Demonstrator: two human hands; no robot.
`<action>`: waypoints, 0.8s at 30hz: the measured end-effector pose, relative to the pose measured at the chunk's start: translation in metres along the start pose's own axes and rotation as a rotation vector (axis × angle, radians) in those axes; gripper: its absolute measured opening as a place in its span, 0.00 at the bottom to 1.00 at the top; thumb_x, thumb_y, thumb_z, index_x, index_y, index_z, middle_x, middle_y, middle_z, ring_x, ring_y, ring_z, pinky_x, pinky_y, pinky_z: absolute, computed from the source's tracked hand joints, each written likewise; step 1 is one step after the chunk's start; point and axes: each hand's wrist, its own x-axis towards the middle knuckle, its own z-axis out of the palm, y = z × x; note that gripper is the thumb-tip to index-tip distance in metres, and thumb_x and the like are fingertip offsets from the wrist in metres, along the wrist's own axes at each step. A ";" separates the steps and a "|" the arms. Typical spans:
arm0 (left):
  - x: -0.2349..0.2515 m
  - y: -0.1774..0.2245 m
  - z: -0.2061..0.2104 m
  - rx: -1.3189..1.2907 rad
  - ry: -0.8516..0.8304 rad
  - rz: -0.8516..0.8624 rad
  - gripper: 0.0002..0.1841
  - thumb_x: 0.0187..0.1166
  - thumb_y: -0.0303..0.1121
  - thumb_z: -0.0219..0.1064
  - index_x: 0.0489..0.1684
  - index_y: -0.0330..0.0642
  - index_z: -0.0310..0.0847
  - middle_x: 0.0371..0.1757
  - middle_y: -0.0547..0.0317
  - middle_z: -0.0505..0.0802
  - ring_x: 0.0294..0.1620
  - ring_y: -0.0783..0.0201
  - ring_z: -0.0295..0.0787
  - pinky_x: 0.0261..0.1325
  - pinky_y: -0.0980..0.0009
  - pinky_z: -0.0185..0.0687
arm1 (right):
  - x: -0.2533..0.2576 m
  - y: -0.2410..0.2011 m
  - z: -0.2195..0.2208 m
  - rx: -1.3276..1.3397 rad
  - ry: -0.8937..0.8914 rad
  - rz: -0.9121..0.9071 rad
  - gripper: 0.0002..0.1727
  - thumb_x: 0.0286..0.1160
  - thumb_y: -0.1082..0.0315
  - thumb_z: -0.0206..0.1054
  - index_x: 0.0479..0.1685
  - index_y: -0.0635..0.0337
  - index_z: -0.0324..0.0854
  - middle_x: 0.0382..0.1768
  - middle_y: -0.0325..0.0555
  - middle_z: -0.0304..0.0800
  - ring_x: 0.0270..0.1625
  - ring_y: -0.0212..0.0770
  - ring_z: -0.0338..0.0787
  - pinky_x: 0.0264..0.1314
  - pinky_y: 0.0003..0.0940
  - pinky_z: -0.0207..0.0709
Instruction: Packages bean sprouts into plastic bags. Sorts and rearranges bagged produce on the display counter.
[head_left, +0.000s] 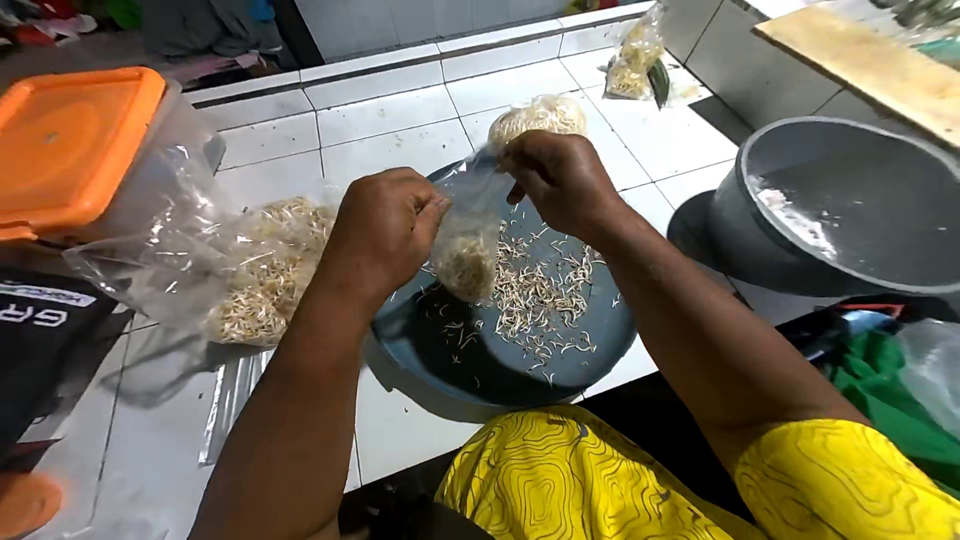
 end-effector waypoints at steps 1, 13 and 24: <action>0.000 0.002 0.000 -0.031 0.020 0.000 0.14 0.87 0.39 0.61 0.39 0.43 0.92 0.47 0.59 0.93 0.41 0.69 0.89 0.48 0.65 0.87 | -0.001 0.000 0.001 0.119 0.020 0.015 0.11 0.90 0.68 0.57 0.52 0.62 0.85 0.44 0.42 0.93 0.35 0.33 0.94 0.36 0.32 0.92; -0.018 0.011 0.030 -0.264 0.056 0.027 0.10 0.86 0.38 0.63 0.40 0.43 0.86 0.33 0.63 0.88 0.30 0.72 0.84 0.36 0.70 0.83 | -0.029 -0.017 0.005 0.471 -0.097 -0.095 0.12 0.87 0.73 0.58 0.61 0.69 0.80 0.53 0.50 0.91 0.42 0.41 0.94 0.41 0.37 0.93; -0.149 -0.055 -0.078 -0.254 0.549 -0.198 0.04 0.88 0.35 0.64 0.51 0.48 0.79 0.40 0.71 0.86 0.37 0.73 0.88 0.40 0.72 0.89 | -0.164 0.084 0.029 -0.418 -0.073 0.309 0.23 0.85 0.46 0.60 0.32 0.56 0.85 0.33 0.49 0.86 0.38 0.51 0.88 0.39 0.58 0.83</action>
